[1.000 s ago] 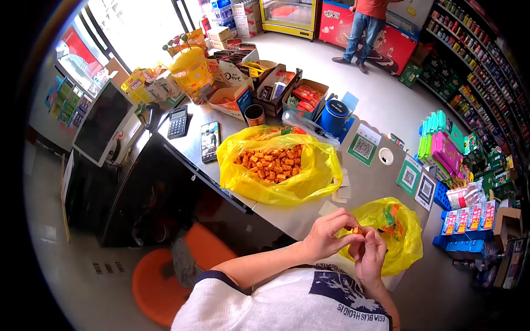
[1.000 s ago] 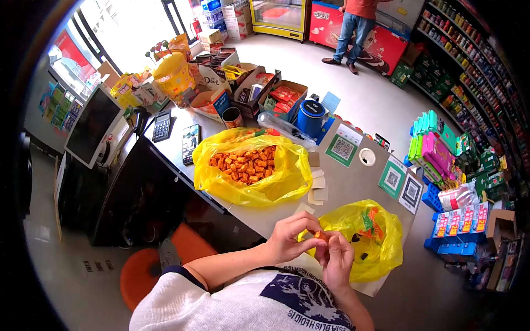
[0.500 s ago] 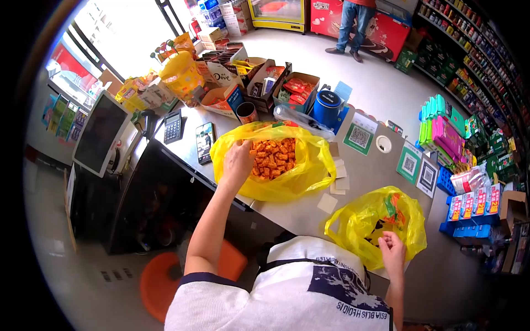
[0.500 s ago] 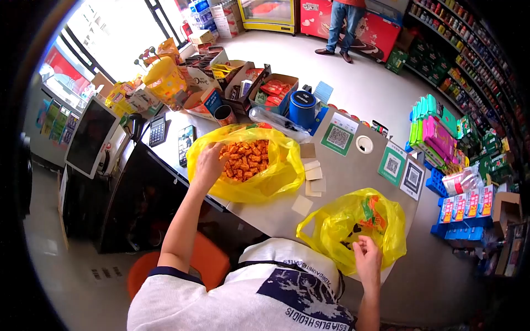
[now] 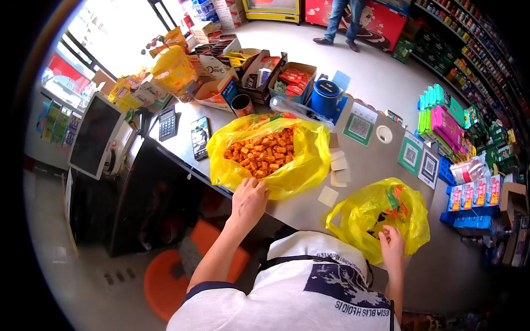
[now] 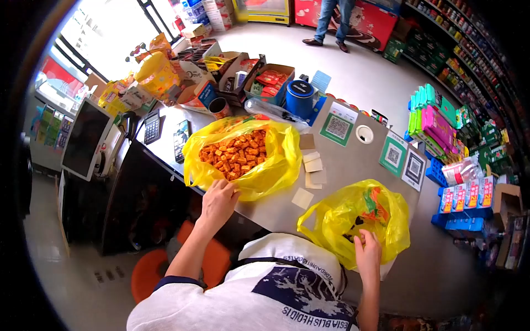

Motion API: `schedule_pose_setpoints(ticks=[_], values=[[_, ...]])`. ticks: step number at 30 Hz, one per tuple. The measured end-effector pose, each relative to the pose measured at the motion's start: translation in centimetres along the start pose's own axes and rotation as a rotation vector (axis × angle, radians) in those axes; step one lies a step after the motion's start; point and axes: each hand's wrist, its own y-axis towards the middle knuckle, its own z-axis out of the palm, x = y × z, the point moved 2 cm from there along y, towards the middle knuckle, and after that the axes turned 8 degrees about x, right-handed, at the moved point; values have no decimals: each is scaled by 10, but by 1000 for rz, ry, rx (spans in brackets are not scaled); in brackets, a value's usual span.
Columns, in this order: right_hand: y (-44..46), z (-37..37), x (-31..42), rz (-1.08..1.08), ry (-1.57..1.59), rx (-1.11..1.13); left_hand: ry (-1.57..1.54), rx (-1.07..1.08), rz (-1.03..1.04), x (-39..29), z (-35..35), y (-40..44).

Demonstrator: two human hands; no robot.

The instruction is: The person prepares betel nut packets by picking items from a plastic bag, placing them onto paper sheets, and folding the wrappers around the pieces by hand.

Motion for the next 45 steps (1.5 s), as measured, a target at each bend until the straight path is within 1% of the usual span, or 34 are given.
schedule_pose_setpoints(ticks=[2,3,5,7,9,12,15,16,19,20,22,24,25,27,28,29,31,33,34,36,37,38,39,41,42,45], values=[[6,-3,6,-29,-78,-24,-155,-138,72,-32,-9,8],[8,-3,9,-42,-117,-36,-323,-42,147,-51,-8,10],[14,10,-5,-20,-151,-49,-602,185,295,-74,32,21],[17,14,0,-30,-275,-117,-485,180,278,-82,78,34],[17,17,-11,-2,-296,-145,-375,198,255,-94,105,44],[11,9,-21,106,-326,-187,-218,252,211,-98,112,51],[10,4,-30,170,-338,-189,-221,285,160,-101,111,53],[9,6,-34,181,-338,-179,-254,289,196,-101,111,54],[13,14,-37,135,-236,-115,-205,293,226,-103,111,54],[15,15,-34,119,-198,-89,-237,286,216,-102,115,53],[21,20,-31,45,-179,-138,-298,235,193,-96,125,49],[28,24,-29,-19,-179,-146,-262,305,81,-95,124,47],[33,27,-37,-48,-207,-142,-270,312,63,-95,124,47],[36,35,-48,2,-97,-100,-271,289,75,-90,131,46],[34,35,-50,12,-101,-91,-256,248,81,-92,129,45],[34,31,-47,22,-105,-85,-280,262,96,-92,124,45],[31,19,-33,179,-110,28,-370,245,87,-86,136,45],[35,6,-21,427,-8,294,-426,201,74,-80,141,47],[29,11,-25,291,36,103,-490,183,44,-78,139,47],[29,12,-29,306,128,111,-624,154,-11,-80,133,45],[28,11,-27,318,174,117,-629,146,-4,-81,130,44],[27,12,-29,302,147,67,-634,144,-1,-81,126,42],[24,13,-26,244,201,10,-636,144,3,-81,123,41],[18,16,-18,126,310,-108,-659,57,46,-82,120,42],[15,16,-15,109,310,-131,-671,17,67,-82,121,41],[10,6,5,64,311,-172,-701,16,37,-82,127,42]])
